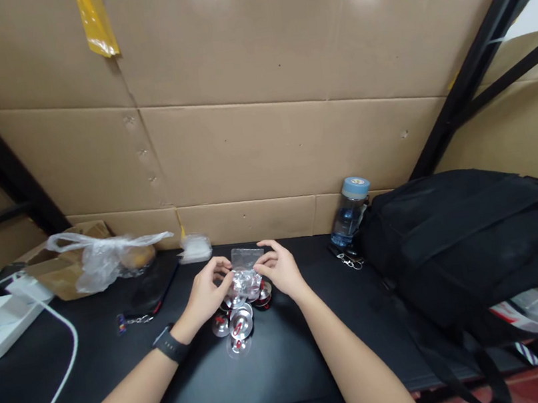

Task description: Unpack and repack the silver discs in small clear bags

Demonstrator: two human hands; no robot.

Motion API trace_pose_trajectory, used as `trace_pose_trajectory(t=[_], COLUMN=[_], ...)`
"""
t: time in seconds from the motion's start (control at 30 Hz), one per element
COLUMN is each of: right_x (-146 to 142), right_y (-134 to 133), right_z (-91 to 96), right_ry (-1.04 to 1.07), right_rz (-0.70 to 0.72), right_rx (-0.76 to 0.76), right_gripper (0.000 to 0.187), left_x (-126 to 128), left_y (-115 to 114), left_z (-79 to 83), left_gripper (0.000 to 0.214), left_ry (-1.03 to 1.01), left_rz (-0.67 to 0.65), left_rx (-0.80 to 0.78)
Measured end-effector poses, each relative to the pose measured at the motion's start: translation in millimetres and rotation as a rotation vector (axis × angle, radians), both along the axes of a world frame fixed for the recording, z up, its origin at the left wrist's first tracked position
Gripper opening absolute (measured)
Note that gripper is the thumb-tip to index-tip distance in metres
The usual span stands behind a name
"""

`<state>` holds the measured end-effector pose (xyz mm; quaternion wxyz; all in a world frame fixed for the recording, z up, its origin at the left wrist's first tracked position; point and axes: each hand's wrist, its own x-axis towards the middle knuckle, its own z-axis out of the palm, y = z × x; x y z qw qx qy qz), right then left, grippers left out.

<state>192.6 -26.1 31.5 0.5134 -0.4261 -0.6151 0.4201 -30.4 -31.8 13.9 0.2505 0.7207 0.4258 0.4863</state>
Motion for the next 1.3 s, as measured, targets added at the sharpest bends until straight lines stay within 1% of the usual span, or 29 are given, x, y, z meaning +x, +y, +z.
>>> trace_pose_trajectory(t=[0.03,0.07,0.1,0.17,0.23,0.3,0.37,0.47,0.53,0.6,0.67,0.73,0.77,0.83,0.93,1.03,1.17,1.3], right_x=[0,0,-1,-4,-9,-14,-20,-25,-28,-34,-45,-62,-72,-93,-120,-134,-140,-141], right_y=[1,2,3,3,2,-1,-3,-1,5,14,24,33,38,45,57,70,84,93], right_z=[-2.0,-3.8,-5.6,-8.0,-8.9,-8.3,-6.6,-3.3,-0.5,3.1,7.3,11.2,12.7,14.6,14.9,13.3,10.5,8.3], right_ry=[-0.003,-0.009,-0.015,-0.015,0.009,0.045,0.069,0.089,0.074,-0.030,-0.264,-0.563,-0.705,-0.931,-1.114,-1.153,-1.160,-1.157], right_rz=[-0.027,-0.049,-0.066,-0.071,-0.043,-0.009,0.011,0.058,0.098,0.100,0.100,0.142,0.169,0.179,0.139,0.137,0.111,0.086], right_rx=[-0.003,-0.007,-0.012,-0.027,-0.054,-0.088,-0.117,-0.135,-0.132,-0.080,0.069,0.276,0.364,0.465,0.484,0.460,0.416,0.380], right_gripper=[0.057,0.054,0.049,0.038,0.032,0.033,0.034,0.036,0.039,0.038,0.030,0.023,0.024,0.029,0.034,0.037,0.045,0.045], left_x=[-2,-4,-5,-7,-5,-2,1,-2,-10,-24,-43,-65,-75,-92,-106,-108,-105,-105], left_y=[-2,-4,-6,-11,-15,-16,-15,-10,-5,2,9,17,21,26,29,31,36,41], left_z=[3.6,7.9,12.4,20.1,23.5,22.3,18.5,14.7,15.5,18.8,23.0,26.9,28.6,31.5,33.8,32.8,26.7,17.0], left_gripper=[0.015,0.015,0.018,0.032,0.048,0.049,0.042,0.035,0.032,0.029,0.028,0.025,0.024,0.023,0.024,0.024,0.026,0.026], left_ry=[0.066,0.138,0.214,0.370,0.504,0.587,0.632,0.641,0.616,0.563,0.478,0.375,0.331,0.264,0.214,0.214,0.267,0.360], left_rz=[0.020,0.010,-0.029,-0.144,-0.199,-0.175,-0.124,-0.059,-0.009,0.104,0.287,0.476,0.542,0.611,0.629,0.621,0.613,0.566], left_rx=[0.072,0.140,0.198,0.284,0.340,0.376,0.406,0.443,0.456,0.454,0.443,0.442,0.442,0.446,0.446,0.444,0.424,0.387])
